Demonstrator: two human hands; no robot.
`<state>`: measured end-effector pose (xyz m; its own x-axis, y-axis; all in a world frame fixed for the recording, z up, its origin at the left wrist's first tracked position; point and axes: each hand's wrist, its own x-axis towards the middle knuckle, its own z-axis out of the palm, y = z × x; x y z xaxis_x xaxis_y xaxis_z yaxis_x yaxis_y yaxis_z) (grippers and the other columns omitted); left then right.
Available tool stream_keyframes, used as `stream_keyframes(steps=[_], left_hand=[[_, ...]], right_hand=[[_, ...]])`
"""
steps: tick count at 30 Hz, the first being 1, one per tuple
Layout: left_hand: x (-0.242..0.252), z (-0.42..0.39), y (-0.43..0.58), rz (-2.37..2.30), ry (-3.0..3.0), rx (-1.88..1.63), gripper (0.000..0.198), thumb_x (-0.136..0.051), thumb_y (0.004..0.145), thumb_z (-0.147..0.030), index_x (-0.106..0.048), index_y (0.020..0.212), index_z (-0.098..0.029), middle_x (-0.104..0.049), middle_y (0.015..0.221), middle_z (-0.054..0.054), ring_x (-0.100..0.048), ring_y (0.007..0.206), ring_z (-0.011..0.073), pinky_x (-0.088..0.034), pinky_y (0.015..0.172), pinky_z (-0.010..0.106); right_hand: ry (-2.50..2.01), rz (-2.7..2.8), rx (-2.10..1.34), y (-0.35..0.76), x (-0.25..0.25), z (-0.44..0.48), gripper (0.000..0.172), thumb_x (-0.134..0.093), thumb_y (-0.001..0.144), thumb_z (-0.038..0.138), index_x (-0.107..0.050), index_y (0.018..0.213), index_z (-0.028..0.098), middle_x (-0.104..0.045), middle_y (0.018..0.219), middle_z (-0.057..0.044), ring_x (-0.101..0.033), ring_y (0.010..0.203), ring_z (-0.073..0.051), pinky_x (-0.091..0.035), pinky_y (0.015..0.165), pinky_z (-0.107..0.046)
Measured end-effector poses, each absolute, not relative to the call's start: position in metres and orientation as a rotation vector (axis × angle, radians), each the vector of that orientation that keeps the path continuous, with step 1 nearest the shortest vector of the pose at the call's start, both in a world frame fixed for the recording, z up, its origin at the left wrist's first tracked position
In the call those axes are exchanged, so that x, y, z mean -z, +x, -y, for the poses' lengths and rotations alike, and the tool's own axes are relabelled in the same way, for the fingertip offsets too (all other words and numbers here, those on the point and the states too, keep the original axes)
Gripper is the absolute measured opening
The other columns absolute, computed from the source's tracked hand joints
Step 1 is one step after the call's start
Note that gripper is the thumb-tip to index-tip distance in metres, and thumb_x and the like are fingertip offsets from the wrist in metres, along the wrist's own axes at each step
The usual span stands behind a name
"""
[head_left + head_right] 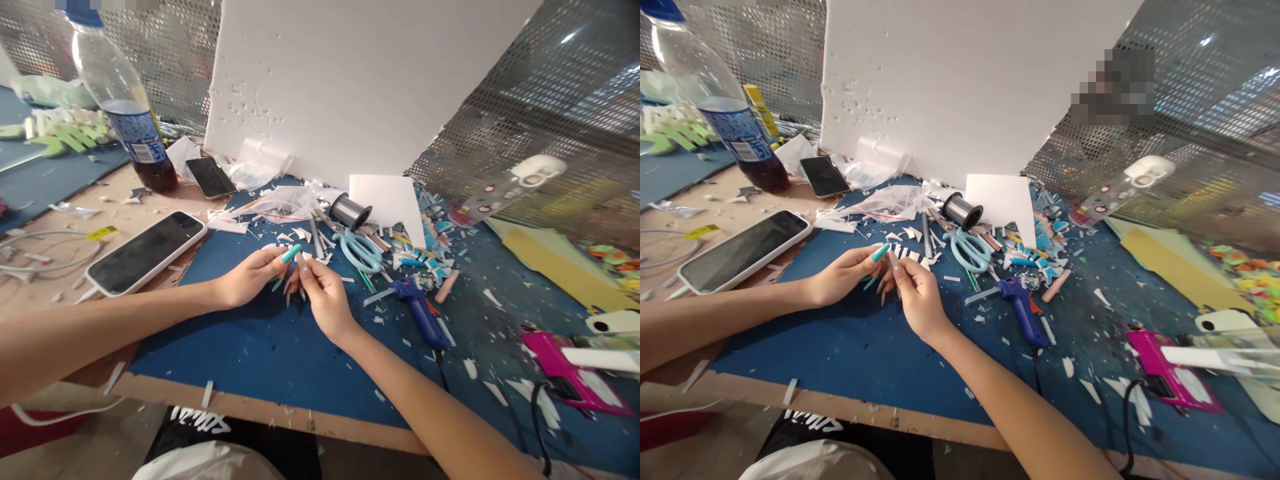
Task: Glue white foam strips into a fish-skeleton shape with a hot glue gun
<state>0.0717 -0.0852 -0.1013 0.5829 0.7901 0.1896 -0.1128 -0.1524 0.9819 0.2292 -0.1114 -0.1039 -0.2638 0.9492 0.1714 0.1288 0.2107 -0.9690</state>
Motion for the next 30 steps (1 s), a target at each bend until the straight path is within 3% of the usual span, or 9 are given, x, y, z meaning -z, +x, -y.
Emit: stream_keyframes(steps=[4, 19, 30], left_hand=[[0.101, 0.085, 0.069, -0.771, 1.558, -0.896, 0.050, -0.039, 0.083, -0.063, -0.043, 0.065, -0.017, -0.042, 0.061, -0.003, -0.036, 0.056, 0.0093, -0.034, 0.057, 0.025], [0.108, 0.080, 0.069, -0.696, 1.424, -0.933, 0.048, -0.043, 0.084, -0.058, -0.039, 0.058, -0.018, -0.039, 0.058, -0.003, -0.035, 0.057, 0.0104, -0.031, 0.060, 0.027], [0.106, 0.081, 0.071, -0.634, 1.263, -0.907, 0.051, -0.054, 0.076, -0.061, -0.038, 0.053, -0.017, -0.038, 0.053, -0.003, -0.033, 0.055, 0.0108, -0.029, 0.055, 0.026]], right_hand=[[-1.037, 1.552, -1.165, 0.230, 0.104, 0.113, 0.034, -0.046, 0.090, 0.043, -0.053, 0.067, 0.020, -0.054, 0.060, 0.001, -0.047, 0.054, -0.011, -0.038, 0.053, -0.025], [-1.055, 1.657, -1.119, 0.232, 0.099, 0.121, 0.037, -0.043, 0.091, 0.041, -0.054, 0.064, 0.018, -0.049, 0.053, 0.003, -0.046, 0.043, -0.008, -0.038, 0.045, -0.022], [-1.066, 1.722, -1.061, 0.233, 0.100, 0.124, 0.037, -0.041, 0.092, 0.039, -0.053, 0.064, 0.019, -0.052, 0.055, 0.002, -0.051, 0.045, -0.009, -0.041, 0.047, -0.021]])
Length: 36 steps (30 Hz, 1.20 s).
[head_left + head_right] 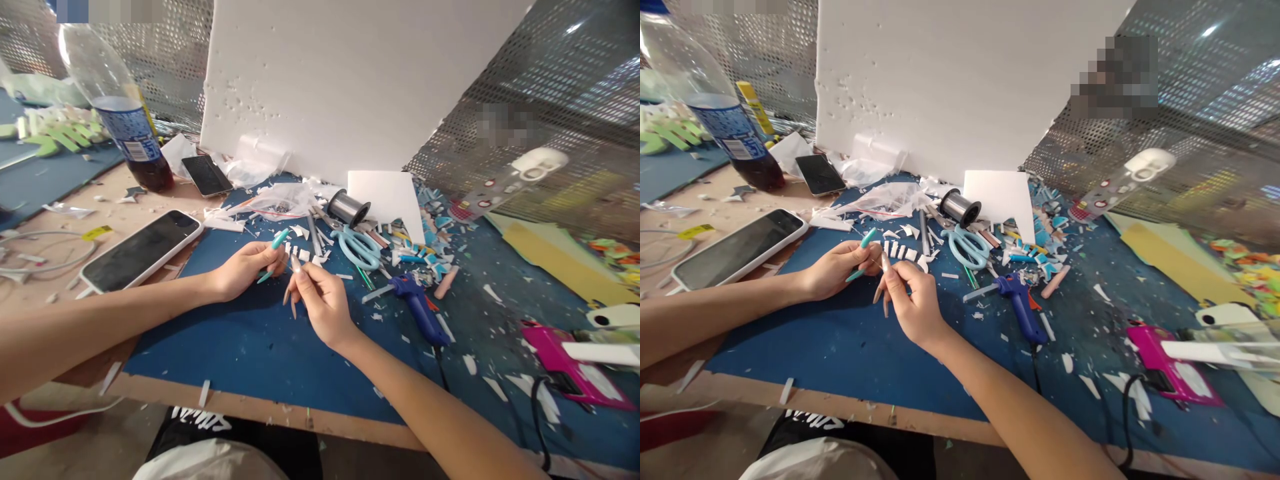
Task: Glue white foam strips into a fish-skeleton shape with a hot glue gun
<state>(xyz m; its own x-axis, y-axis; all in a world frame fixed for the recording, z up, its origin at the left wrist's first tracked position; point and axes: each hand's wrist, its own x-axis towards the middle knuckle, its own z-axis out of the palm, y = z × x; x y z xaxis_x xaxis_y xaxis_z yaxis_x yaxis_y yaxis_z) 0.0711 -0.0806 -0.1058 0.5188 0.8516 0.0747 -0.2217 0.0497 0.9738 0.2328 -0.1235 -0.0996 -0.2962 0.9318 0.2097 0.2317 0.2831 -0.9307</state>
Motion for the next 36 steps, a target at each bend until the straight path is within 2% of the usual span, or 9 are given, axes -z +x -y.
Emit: stream_keyframes(steps=[20, 26, 36], left_hand=[[0.108, 0.080, 0.072, -0.701, 1.309, -0.913, 0.043, -0.049, 0.084, -0.047, -0.039, 0.055, -0.017, -0.037, 0.055, -0.004, -0.032, 0.053, 0.0086, -0.030, 0.054, 0.023], [0.107, 0.081, 0.073, -0.724, 1.328, -0.900, 0.043, -0.047, 0.084, -0.048, -0.038, 0.055, -0.017, -0.036, 0.055, -0.004, -0.031, 0.053, 0.0085, -0.029, 0.054, 0.024], [0.111, 0.079, 0.073, -0.741, 1.355, -0.922, 0.045, -0.048, 0.082, -0.054, -0.040, 0.058, -0.017, -0.040, 0.057, -0.004, -0.038, 0.054, 0.0086, -0.033, 0.054, 0.024]], right_hand=[[-1.060, 1.786, -1.006, 0.233, 0.099, 0.126, 0.036, -0.042, 0.093, 0.036, -0.052, 0.062, 0.020, -0.054, 0.052, 0.001, -0.055, 0.054, -0.013, -0.041, 0.052, -0.025], [-1.052, 1.789, -0.990, 0.231, 0.097, 0.126, 0.035, -0.041, 0.092, 0.035, -0.049, 0.061, 0.021, -0.053, 0.051, 0.001, -0.055, 0.054, -0.013, -0.041, 0.053, -0.025], [-1.075, 1.821, -0.898, 0.229, 0.097, 0.123, 0.034, -0.042, 0.092, 0.031, -0.047, 0.061, 0.020, -0.052, 0.052, 0.001, -0.056, 0.060, -0.014, -0.043, 0.058, -0.026]])
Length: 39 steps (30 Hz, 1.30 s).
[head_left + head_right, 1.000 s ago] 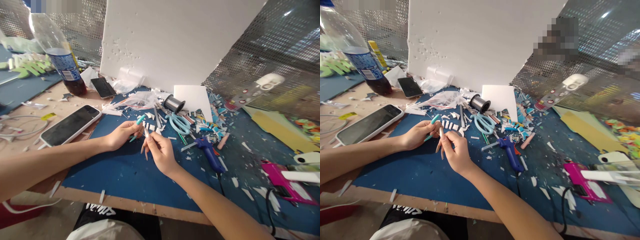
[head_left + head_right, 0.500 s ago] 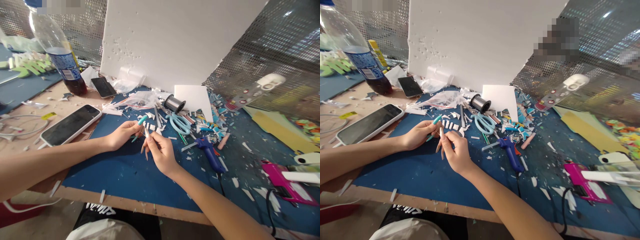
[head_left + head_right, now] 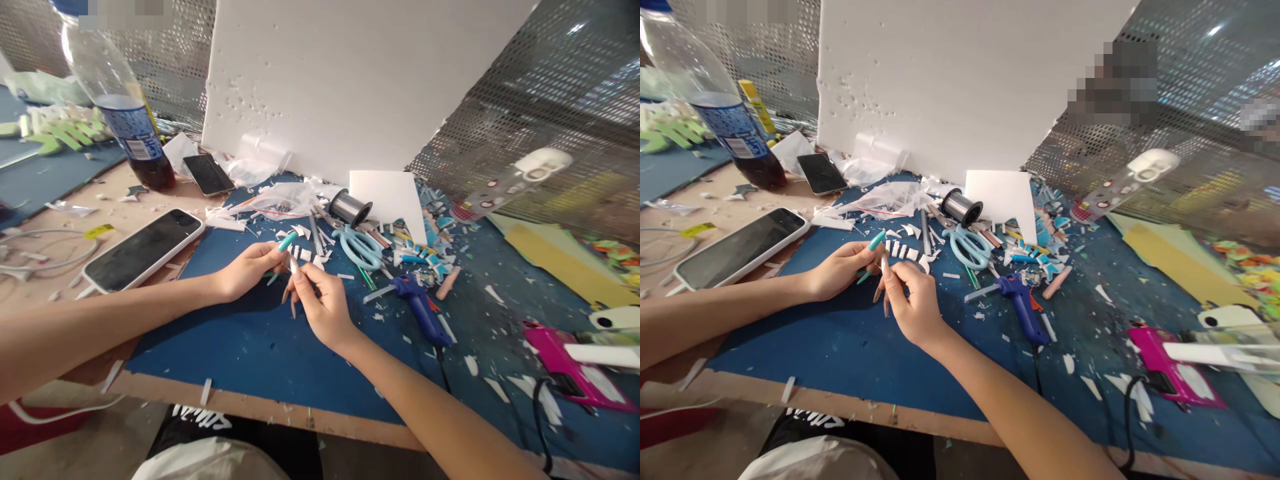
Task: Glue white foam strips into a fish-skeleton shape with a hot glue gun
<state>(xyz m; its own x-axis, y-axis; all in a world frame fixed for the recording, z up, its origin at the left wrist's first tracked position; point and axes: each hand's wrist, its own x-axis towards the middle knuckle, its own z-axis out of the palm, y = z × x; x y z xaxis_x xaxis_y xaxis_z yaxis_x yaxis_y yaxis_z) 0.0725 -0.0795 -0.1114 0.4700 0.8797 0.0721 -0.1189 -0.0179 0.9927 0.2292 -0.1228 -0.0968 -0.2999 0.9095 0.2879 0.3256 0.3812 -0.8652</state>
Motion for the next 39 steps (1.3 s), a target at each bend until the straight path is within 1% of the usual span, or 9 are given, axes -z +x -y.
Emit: stream_keyframes(steps=[3, 6, 9, 13, 18, 22, 26, 30, 39], left_hand=[[0.111, 0.080, 0.073, -0.745, 1.372, -0.929, 0.047, -0.048, 0.081, -0.057, -0.041, 0.058, -0.017, -0.041, 0.057, -0.004, -0.038, 0.053, 0.0084, -0.033, 0.053, 0.024], [0.110, 0.080, 0.073, -0.752, 1.392, -0.933, 0.048, -0.049, 0.079, -0.060, -0.043, 0.059, -0.016, -0.040, 0.056, -0.004, -0.036, 0.052, 0.0077, -0.031, 0.050, 0.023], [0.108, 0.081, 0.073, -0.761, 1.399, -0.933, 0.049, -0.051, 0.077, -0.061, -0.046, 0.061, -0.016, -0.039, 0.055, -0.004, -0.032, 0.051, 0.0070, -0.027, 0.048, 0.022], [0.109, 0.080, 0.073, -0.762, 1.381, -0.926, 0.049, -0.051, 0.077, -0.061, -0.046, 0.060, -0.016, -0.039, 0.055, -0.005, -0.032, 0.050, 0.0065, -0.027, 0.046, 0.022], [0.112, 0.080, 0.072, -0.737, 1.348, -0.947, 0.046, -0.051, 0.080, -0.056, -0.044, 0.059, -0.016, -0.040, 0.055, -0.005, -0.036, 0.049, 0.0064, -0.030, 0.047, 0.022], [0.112, 0.081, 0.074, -0.652, 1.304, -0.927, 0.044, -0.050, 0.082, -0.054, -0.042, 0.061, -0.017, -0.046, 0.053, -0.003, -0.043, 0.047, 0.0074, -0.034, 0.047, 0.022], [0.111, 0.082, 0.075, -0.579, 1.273, -0.907, 0.045, -0.050, 0.082, -0.055, -0.042, 0.060, -0.017, -0.050, 0.053, -0.002, -0.048, 0.047, 0.0085, -0.037, 0.048, 0.022], [0.111, 0.081, 0.074, -0.602, 1.232, -0.929, 0.045, -0.052, 0.081, -0.054, -0.040, 0.060, -0.017, -0.047, 0.053, -0.004, -0.052, 0.050, 0.0096, -0.040, 0.050, 0.022], [0.115, 0.081, 0.074, -0.587, 1.254, -0.945, 0.046, -0.050, 0.082, -0.056, -0.040, 0.060, -0.017, -0.051, 0.054, -0.003, -0.052, 0.051, 0.0098, -0.041, 0.050, 0.022]], right_hand=[[-1.080, 1.828, -0.882, 0.229, 0.098, 0.122, 0.033, -0.042, 0.092, 0.030, -0.047, 0.061, 0.020, -0.052, 0.052, 0.001, -0.056, 0.061, -0.014, -0.043, 0.060, -0.026], [-1.083, 1.830, -0.878, 0.228, 0.098, 0.122, 0.033, -0.042, 0.092, 0.030, -0.048, 0.062, 0.020, -0.052, 0.053, 0.001, -0.055, 0.062, -0.014, -0.043, 0.060, -0.026], [-1.098, 1.829, -0.883, 0.227, 0.097, 0.122, 0.033, -0.042, 0.092, 0.031, -0.049, 0.062, 0.019, -0.051, 0.054, 0.001, -0.054, 0.060, -0.014, -0.042, 0.059, -0.026], [-1.109, 1.814, -0.925, 0.227, 0.098, 0.121, 0.033, -0.042, 0.092, 0.032, -0.050, 0.063, 0.019, -0.052, 0.056, 0.000, -0.052, 0.057, -0.012, -0.041, 0.056, -0.025], [-1.064, 1.739, -1.054, 0.228, 0.104, 0.117, 0.033, -0.042, 0.092, 0.038, -0.053, 0.069, 0.018, -0.052, 0.059, 0.001, -0.050, 0.054, -0.011, -0.039, 0.052, -0.023], [-1.049, 1.708, -1.090, 0.228, 0.106, 0.115, 0.035, -0.043, 0.091, 0.043, -0.054, 0.069, 0.018, -0.052, 0.060, 0.000, -0.049, 0.055, -0.011, -0.038, 0.052, -0.024], [-1.021, 1.677, -1.111, 0.228, 0.106, 0.115, 0.034, -0.044, 0.091, 0.041, -0.054, 0.068, 0.019, -0.052, 0.061, 0.001, -0.048, 0.055, -0.011, -0.038, 0.053, -0.025], [-1.014, 1.661, -1.121, 0.228, 0.107, 0.114, 0.032, -0.044, 0.091, 0.039, -0.054, 0.068, 0.019, -0.052, 0.061, 0.001, -0.047, 0.054, -0.011, -0.037, 0.054, -0.025], [-1.029, 1.666, -1.116, 0.227, 0.108, 0.114, 0.032, -0.045, 0.091, 0.041, -0.054, 0.068, 0.019, -0.052, 0.060, 0.001, -0.046, 0.054, -0.011, -0.037, 0.053, -0.025]])
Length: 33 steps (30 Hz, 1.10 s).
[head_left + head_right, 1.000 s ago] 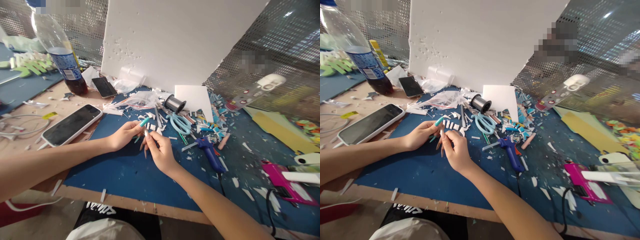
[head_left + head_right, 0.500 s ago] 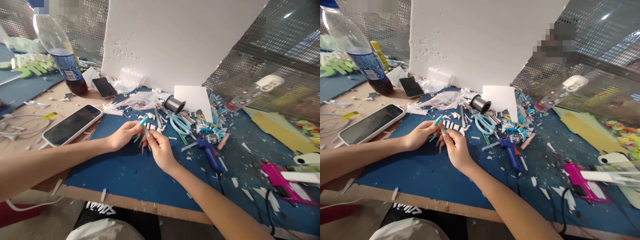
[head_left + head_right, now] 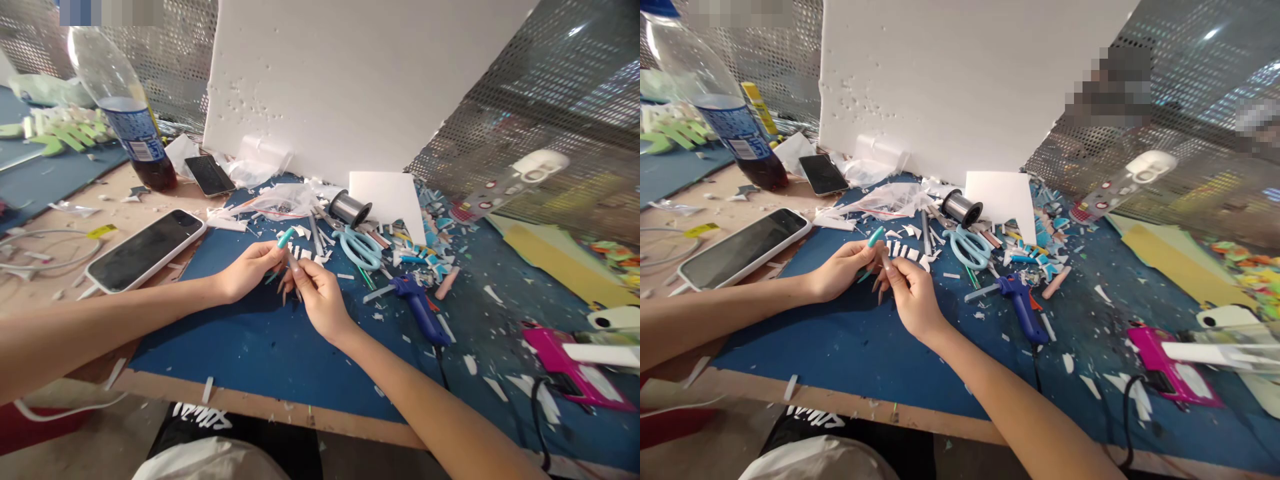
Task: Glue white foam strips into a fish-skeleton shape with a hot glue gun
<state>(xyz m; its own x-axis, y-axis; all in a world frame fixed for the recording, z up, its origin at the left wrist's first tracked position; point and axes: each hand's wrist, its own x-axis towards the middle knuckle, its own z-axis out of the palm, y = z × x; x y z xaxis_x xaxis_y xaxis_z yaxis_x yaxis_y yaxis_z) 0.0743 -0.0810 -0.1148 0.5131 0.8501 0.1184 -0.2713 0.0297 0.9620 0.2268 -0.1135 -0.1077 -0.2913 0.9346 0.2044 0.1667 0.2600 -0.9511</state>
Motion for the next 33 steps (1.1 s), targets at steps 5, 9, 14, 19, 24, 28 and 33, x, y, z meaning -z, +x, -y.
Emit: stream_keyframes(steps=[5, 9, 14, 19, 24, 28, 33], left_hand=[[0.1136, 0.0813, 0.0742, -0.645, 1.270, -0.959, 0.047, -0.050, 0.081, -0.057, -0.040, 0.058, -0.016, -0.047, 0.053, -0.003, -0.049, 0.050, 0.0091, -0.039, 0.050, 0.022], [0.1116, 0.0822, 0.0731, -0.667, 1.300, -0.980, 0.047, -0.048, 0.083, -0.054, -0.040, 0.056, -0.016, -0.043, 0.053, -0.004, -0.045, 0.051, 0.0082, -0.039, 0.053, 0.022], [0.1117, 0.0824, 0.0727, -0.682, 1.318, -0.944, 0.042, -0.049, 0.084, -0.052, -0.047, 0.062, -0.015, -0.045, 0.057, -0.004, -0.044, 0.051, 0.0085, -0.038, 0.052, 0.023], [0.1098, 0.0827, 0.0726, -0.643, 1.294, -0.923, 0.041, -0.050, 0.083, -0.051, -0.048, 0.063, -0.015, -0.047, 0.056, -0.003, -0.048, 0.052, 0.0091, -0.039, 0.051, 0.023], [0.1062, 0.0831, 0.0737, -0.610, 1.275, -0.936, 0.041, -0.053, 0.083, -0.049, -0.047, 0.062, -0.015, -0.050, 0.056, -0.003, -0.047, 0.051, 0.0083, -0.038, 0.051, 0.022], [0.1056, 0.0833, 0.0744, -0.586, 1.254, -0.933, 0.041, -0.055, 0.081, -0.050, -0.047, 0.062, -0.015, -0.052, 0.056, -0.002, -0.048, 0.051, 0.0088, -0.038, 0.051, 0.022], [0.1091, 0.0837, 0.0719, -0.629, 1.257, -0.939, 0.037, -0.053, 0.083, -0.046, -0.048, 0.062, -0.015, -0.051, 0.057, -0.002, -0.047, 0.053, 0.0090, -0.038, 0.054, 0.023]], right_hand=[[-1.044, 1.668, -1.117, 0.2269, 0.1082, 0.1131, 0.033, -0.045, 0.091, 0.041, -0.054, 0.069, 0.019, -0.052, 0.060, 0.001, -0.046, 0.053, -0.010, -0.037, 0.053, -0.024], [-1.057, 1.669, -1.121, 0.2268, 0.1078, 0.1127, 0.033, -0.045, 0.090, 0.041, -0.054, 0.069, 0.019, -0.053, 0.061, 0.001, -0.047, 0.054, -0.011, -0.038, 0.054, -0.025], [-1.064, 1.668, -1.120, 0.2263, 0.1063, 0.1134, 0.033, -0.045, 0.090, 0.042, -0.054, 0.069, 0.019, -0.054, 0.061, 0.001, -0.047, 0.054, -0.011, -0.038, 0.053, -0.025], [-1.066, 1.671, -1.118, 0.2267, 0.1064, 0.1133, 0.033, -0.045, 0.090, 0.042, -0.055, 0.068, 0.019, -0.054, 0.061, 0.000, -0.047, 0.054, -0.011, -0.038, 0.053, -0.025], [-1.050, 1.665, -1.120, 0.2273, 0.1086, 0.1122, 0.032, -0.045, 0.090, 0.040, -0.054, 0.069, 0.018, -0.054, 0.061, 0.001, -0.047, 0.054, -0.010, -0.037, 0.054, -0.024], [-1.058, 1.665, -1.117, 0.2271, 0.1086, 0.1121, 0.033, -0.045, 0.090, 0.042, -0.055, 0.069, 0.018, -0.054, 0.062, 0.001, -0.047, 0.055, -0.011, -0.037, 0.054, -0.024], [-1.059, 1.673, -1.116, 0.2271, 0.1072, 0.1125, 0.033, -0.045, 0.090, 0.042, -0.055, 0.069, 0.019, -0.054, 0.061, 0.000, -0.046, 0.053, -0.011, -0.037, 0.053, -0.024]])
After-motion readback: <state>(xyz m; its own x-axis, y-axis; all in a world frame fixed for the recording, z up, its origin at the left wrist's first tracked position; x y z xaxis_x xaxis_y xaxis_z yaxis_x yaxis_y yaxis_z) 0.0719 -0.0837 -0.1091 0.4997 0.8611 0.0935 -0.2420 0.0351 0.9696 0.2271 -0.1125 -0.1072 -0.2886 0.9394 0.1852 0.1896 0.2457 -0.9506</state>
